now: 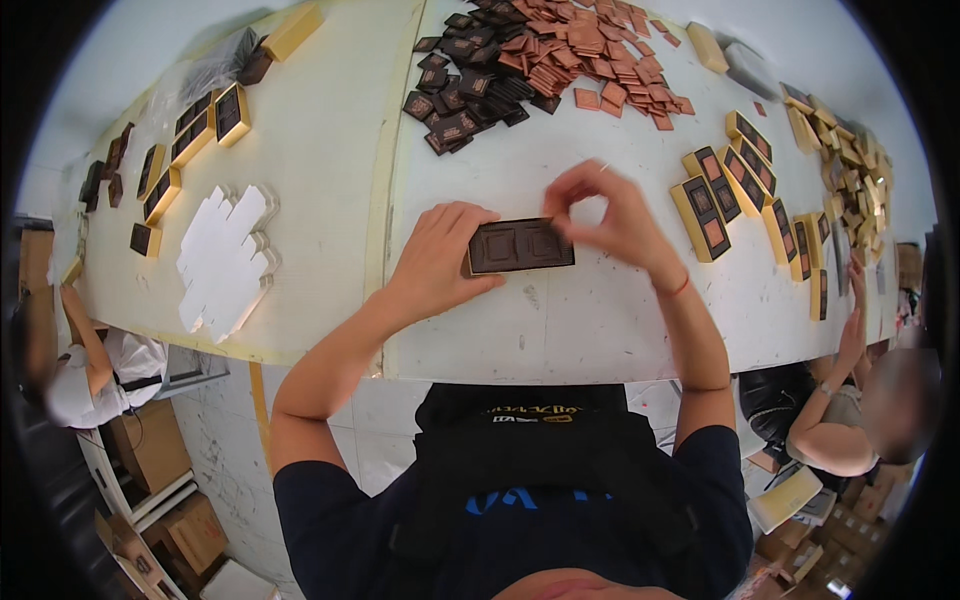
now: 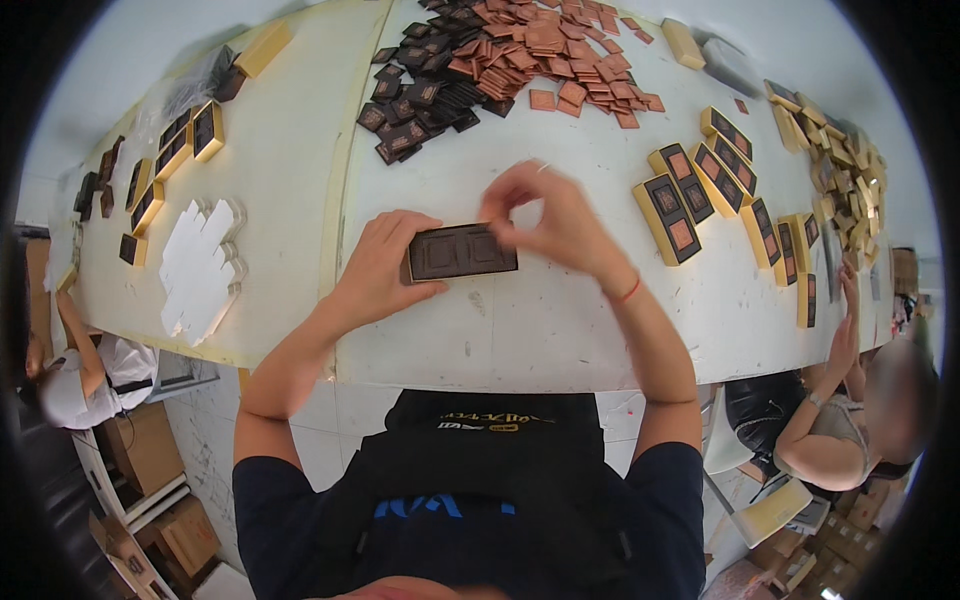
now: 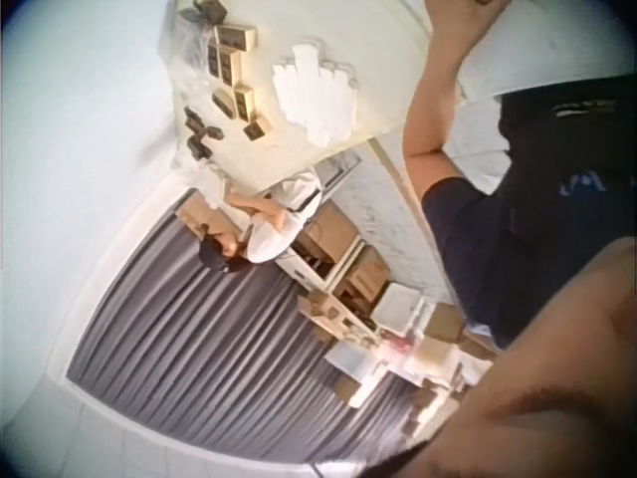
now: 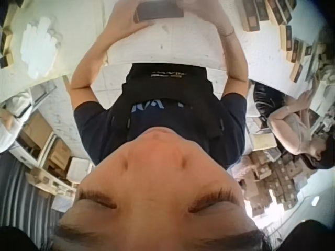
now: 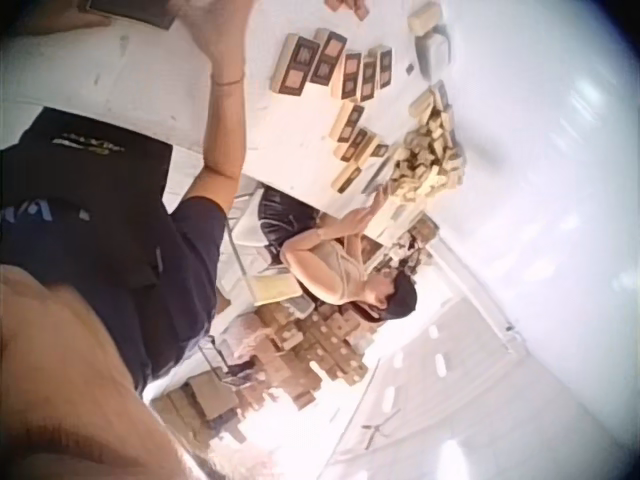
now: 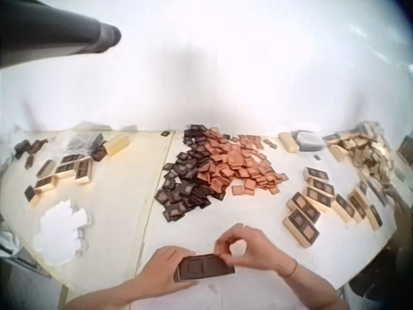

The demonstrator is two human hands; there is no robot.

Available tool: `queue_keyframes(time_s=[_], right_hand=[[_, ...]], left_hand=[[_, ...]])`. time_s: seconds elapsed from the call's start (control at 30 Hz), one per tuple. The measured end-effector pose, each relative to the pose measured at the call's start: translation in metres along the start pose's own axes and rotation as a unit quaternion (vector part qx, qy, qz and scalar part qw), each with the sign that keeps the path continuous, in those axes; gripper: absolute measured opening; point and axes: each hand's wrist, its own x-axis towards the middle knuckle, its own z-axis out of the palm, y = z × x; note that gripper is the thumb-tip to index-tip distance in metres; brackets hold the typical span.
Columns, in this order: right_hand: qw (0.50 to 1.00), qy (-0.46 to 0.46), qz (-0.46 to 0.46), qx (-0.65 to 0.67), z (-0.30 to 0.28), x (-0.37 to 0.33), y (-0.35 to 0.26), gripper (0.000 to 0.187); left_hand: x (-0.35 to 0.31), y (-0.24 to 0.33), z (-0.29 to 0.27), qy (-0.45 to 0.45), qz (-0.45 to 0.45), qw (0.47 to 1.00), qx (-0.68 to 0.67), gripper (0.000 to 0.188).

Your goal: The person folds white cardboard inserts into yellow rectangular frames, then places dark rectangular inserts and small square pieces into the frames. The person arranges the completed units on the table.

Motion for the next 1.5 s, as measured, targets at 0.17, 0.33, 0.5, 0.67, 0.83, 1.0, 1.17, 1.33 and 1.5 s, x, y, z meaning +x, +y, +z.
queue_keyframes(time_s=[0.17,0.33,0.5,0.67,0.83,1.0,1.17,1.33,1.5], right_hand=[[0.974,-0.060,-0.156,-0.153,0.048,-0.013,0.001,0.041],[0.930,-0.055,-0.207,-0.300,0.055,-0.031,-0.012,0.047],[0.929,-0.124,-0.203,-0.285,0.037,-0.026,-0.017,0.049],[0.958,0.150,-0.094,-0.226,0.004,0.061,0.033,0.032],[0.934,0.160,-0.166,-0.272,0.023,0.113,0.073,0.021],[0.971,0.231,-0.023,-0.051,0.012,0.104,0.077,0.016],[0.964,0.137,0.164,0.156,-0.001,0.074,0.040,0.018],[0.964,0.049,0.106,0.240,-0.008,0.029,0.017,0.009],[0.967,0.040,0.062,0.244,0.003,-0.020,0.000,0.010]], left_hand=[[0.002,-0.002,0.002,0.005,0.003,1.000,-0.026,0.070],[0.001,-0.003,0.007,0.028,0.008,0.999,-0.028,0.066],[0.006,0.004,0.021,0.043,0.011,0.999,-0.030,0.063],[0.009,0.004,0.016,0.019,0.015,1.000,-0.012,0.063],[0.007,0.000,0.016,0.024,0.027,0.999,-0.032,0.067],[0.007,0.001,0.015,0.024,0.029,0.999,-0.035,0.068],[0.006,-0.001,0.015,0.028,0.036,0.998,-0.031,0.068],[0.007,0.001,0.014,0.028,0.038,0.998,-0.031,0.068],[0.005,-0.001,0.015,0.023,0.030,0.999,-0.037,0.072]])
